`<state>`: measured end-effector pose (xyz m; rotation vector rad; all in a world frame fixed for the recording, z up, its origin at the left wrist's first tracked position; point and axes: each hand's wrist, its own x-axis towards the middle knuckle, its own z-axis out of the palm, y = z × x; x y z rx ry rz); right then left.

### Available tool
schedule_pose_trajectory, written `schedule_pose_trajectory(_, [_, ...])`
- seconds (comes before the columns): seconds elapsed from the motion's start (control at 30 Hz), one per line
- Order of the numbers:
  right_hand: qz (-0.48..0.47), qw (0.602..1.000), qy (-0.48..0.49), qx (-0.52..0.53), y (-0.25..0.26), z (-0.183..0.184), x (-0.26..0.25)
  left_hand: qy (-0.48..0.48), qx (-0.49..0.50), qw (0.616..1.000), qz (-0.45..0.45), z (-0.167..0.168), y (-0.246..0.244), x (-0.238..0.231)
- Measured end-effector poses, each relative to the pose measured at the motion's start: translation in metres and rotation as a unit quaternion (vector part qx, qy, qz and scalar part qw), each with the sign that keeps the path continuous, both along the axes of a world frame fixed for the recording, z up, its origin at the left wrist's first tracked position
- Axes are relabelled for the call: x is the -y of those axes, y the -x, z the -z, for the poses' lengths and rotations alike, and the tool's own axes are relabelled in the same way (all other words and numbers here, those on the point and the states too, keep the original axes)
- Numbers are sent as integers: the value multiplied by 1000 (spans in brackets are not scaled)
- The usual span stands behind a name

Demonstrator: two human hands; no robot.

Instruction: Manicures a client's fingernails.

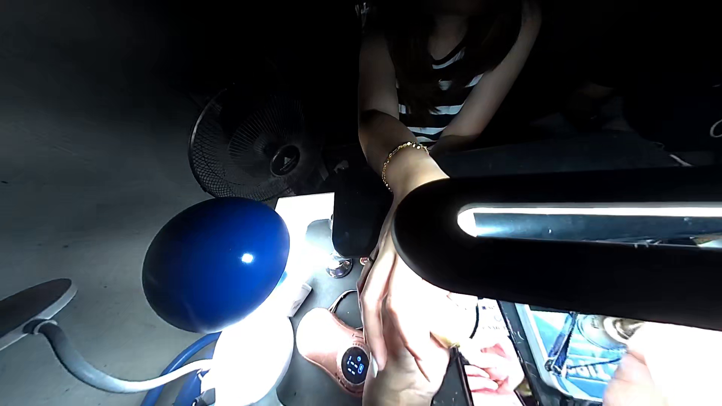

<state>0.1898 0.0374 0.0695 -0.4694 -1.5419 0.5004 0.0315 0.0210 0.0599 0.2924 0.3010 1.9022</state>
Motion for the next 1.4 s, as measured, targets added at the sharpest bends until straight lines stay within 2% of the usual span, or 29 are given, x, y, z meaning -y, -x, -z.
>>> schedule_pose_trajectory(0.07, [10,998,30,-55,4,13,-1,41,-35,999,-10,-1,-2,1])
schedule_pose_trajectory(0.17, [-1,985,113,-128,22,13,3,94,-45,994,-43,-7,-8,1])
schedule_pose_trajectory(0.37, [-108,963,212,-126,28,12,5,72,-79,993,-48,-2,-5,3])
schedule_pose_trajectory(0.47, [-136,945,257,-148,36,6,8,50,-47,997,-39,2,-3,6])
schedule_pose_trajectory(0.57, [-145,949,249,-128,35,9,8,28,-4,1000,-15,-1,-1,7])
schedule_pose_trajectory(0.67, [-117,959,230,-115,35,11,6,-17,-8,1000,-10,2,-1,8])
schedule_pose_trajectory(0.83, [-100,965,210,-122,38,6,1,3,29,1000,2,-1,-2,8])
schedule_pose_trajectory(1.07, [-148,925,327,-123,37,2,4,2,63,998,31,-4,-1,8])
schedule_pose_trajectory(1.27, [-162,913,343,-152,39,2,1,21,35,999,6,0,0,9])
schedule_pose_trajectory(1.4, [-159,920,319,-164,38,4,-1,-20,-24,999,21,1,2,6])
